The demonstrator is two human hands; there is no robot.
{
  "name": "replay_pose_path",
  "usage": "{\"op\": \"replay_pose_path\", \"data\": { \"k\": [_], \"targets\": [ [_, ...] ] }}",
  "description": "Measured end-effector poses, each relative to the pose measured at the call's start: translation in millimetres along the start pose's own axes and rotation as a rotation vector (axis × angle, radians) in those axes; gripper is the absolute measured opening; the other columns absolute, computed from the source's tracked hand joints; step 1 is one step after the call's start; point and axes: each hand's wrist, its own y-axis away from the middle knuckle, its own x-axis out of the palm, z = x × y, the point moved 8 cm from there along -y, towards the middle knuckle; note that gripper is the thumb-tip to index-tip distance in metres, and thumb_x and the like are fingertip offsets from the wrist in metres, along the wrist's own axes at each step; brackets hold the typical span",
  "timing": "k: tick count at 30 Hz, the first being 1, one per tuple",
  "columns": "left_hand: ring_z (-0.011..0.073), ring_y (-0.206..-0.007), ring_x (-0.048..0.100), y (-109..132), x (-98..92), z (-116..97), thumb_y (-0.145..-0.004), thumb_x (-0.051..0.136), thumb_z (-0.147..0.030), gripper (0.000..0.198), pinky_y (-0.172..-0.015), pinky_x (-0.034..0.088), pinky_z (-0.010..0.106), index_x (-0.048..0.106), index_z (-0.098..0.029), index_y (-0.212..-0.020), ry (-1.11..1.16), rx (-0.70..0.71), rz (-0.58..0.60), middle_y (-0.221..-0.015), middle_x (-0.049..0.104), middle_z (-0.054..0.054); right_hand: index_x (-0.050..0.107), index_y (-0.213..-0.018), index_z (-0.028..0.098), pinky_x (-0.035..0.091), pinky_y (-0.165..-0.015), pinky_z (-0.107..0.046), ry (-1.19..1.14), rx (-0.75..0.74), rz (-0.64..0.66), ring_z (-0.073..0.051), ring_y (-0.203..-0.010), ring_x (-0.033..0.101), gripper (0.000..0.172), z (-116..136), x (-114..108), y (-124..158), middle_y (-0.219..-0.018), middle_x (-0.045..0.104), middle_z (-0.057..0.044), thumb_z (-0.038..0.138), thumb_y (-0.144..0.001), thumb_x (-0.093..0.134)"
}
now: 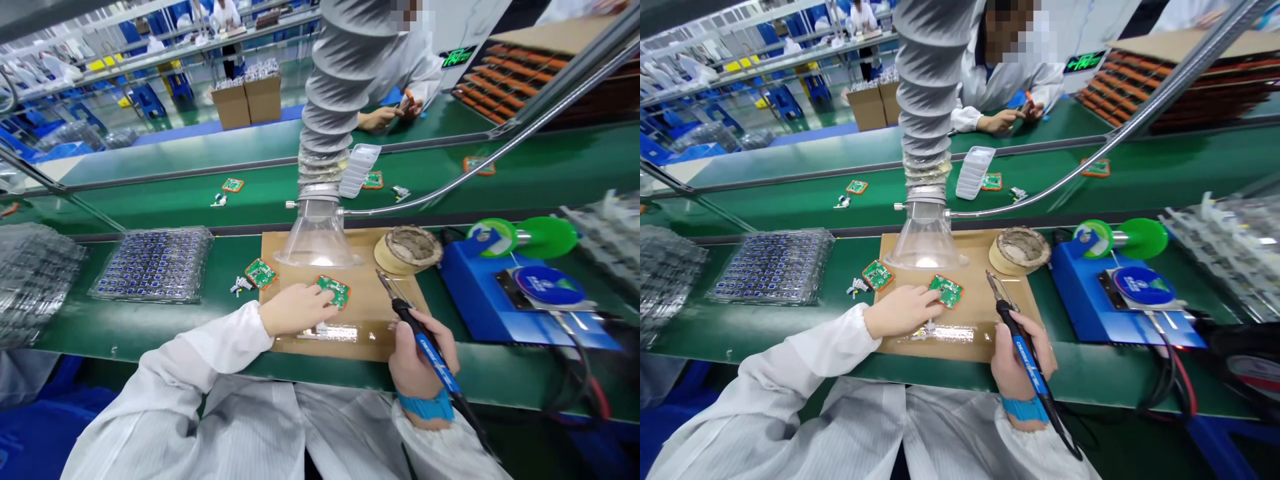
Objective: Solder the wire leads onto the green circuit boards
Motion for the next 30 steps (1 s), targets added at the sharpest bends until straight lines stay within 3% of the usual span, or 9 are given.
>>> {"op": "replay_pose_path", "data": {
  "k": [2,4,8,11,14,18,23,26,30],
  "targets": [
    [0.0218,-0.097,0.062,12.8,5.1,15.4,-0.102,0.047,-0.019,0.025,-0.075,0.045,0.035,0.061,-0.02,-0.123,0.038,-0.078,-0.014,-0.12,0.065,0.009,0.07,-0.107,0.016,0.058,-0.078,-0.038,0.023,-0.03,-0.023,-0.024,-0.084,0.073,0.029,8.6,-0.9,1.3,-0.101,0.074,-0.011,0.038,-0.088,0.073],
    [0.022,-0.101,0.061,38.3,2.7,42.7,-0.1,0.049,-0.016,0.024,-0.082,0.044,0.037,0.061,-0.02,-0.12,0.078,-0.277,-0.045,-0.117,0.066,0.008,0.07,-0.11,0.018,0.059,-0.079,-0.036,-0.01,-0.056,0.042,-0.024,-0.084,0.075,0.026,15.8,6.6,1.9,-0.1,0.076,-0.01,0.033,-0.089,0.072],
    [0.027,-0.104,0.059,121.9,-7.3,105.5,-0.093,0.062,-0.028,0.017,-0.089,0.043,0.041,0.062,-0.018,-0.107,0.092,-0.956,-0.169,-0.109,0.067,0.009,0.064,-0.125,0.023,0.061,-0.088,-0.036,-0.05,-0.154,0.384,-0.025,-0.102,0.076,0.032,27.2,43.7,5.8,-0.104,0.079,-0.007,0.031,-0.095,0.067],
    [0.0299,-0.104,0.059,155.6,6.1,115.9,-0.088,0.07,-0.041,0.031,-0.09,0.044,0.043,0.063,-0.018,-0.108,0.205,-1.133,-0.102,-0.111,0.067,0.01,0.06,-0.133,0.025,0.061,-0.091,-0.036,-0.02,-0.219,0.614,-0.025,-0.111,0.074,0.035,30.2,70.9,11.4,-0.117,0.077,-0.007,0.035,-0.099,0.062],
    [0.0281,-0.1,0.06,152.5,21.0,108.7,-0.089,0.067,-0.037,0.023,-0.088,0.044,0.041,0.066,-0.02,-0.105,0.34,-1.042,-0.022,-0.105,0.071,0.007,0.059,-0.135,0.027,0.061,-0.093,-0.038,0.021,-0.216,0.734,-0.026,-0.112,0.073,0.036,28.0,86.6,14.6,-0.127,0.073,-0.007,0.039,-0.102,0.056],
    [0.0249,-0.095,0.061,138.4,21.1,102.9,-0.092,0.059,-0.024,0.024,-0.086,0.042,0.039,0.067,-0.021,-0.115,0.365,-0.879,-0.034,-0.104,0.074,0.006,0.056,-0.14,0.027,0.062,-0.09,-0.04,0.092,-0.128,0.761,-0.027,-0.109,0.074,0.041,20.2,89.9,14.6,-0.13,0.071,-0.008,0.043,-0.103,0.052],
    [0.0227,-0.088,0.061,120.8,12.3,100.0,-0.089,0.055,-0.019,0.029,-0.084,0.04,0.039,0.072,-0.022,-0.111,0.388,-0.699,-0.029,-0.091,0.074,0.004,0.053,-0.143,0.025,0.062,-0.086,-0.04,0.18,-0.052,0.686,-0.028,-0.105,0.074,0.046,13.5,82.0,9.1,-0.132,0.069,-0.011,0.046,-0.103,0.049],
    [0.0203,-0.088,0.062,99.2,13.9,85.6,-0.084,0.056,-0.015,0.035,-0.088,0.04,0.037,0.074,-0.024,-0.113,0.499,-0.536,0.049,-0.088,0.073,0.002,0.053,-0.143,0.024,0.062,-0.078,-0.04,0.231,-0.032,0.61,-0.028,-0.096,0.075,0.048,10.8,73.4,2.1,-0.126,0.072,-0.012,0.048,-0.102,0.05],
    [0.023,-0.099,0.059,75.5,13.4,67.5,-0.086,0.059,-0.021,0.03,-0.09,0.037,0.039,0.074,-0.028,-0.111,0.467,-0.398,0.079,-0.097,0.069,0.004,0.057,-0.139,0.021,0.062,-0.076,-0.04,0.284,-0.045,0.456,-0.026,-0.087,0.075,0.047,15.2,55.3,-5.3,-0.117,0.074,-0.013,0.048,-0.1,0.054]
  ]
}}
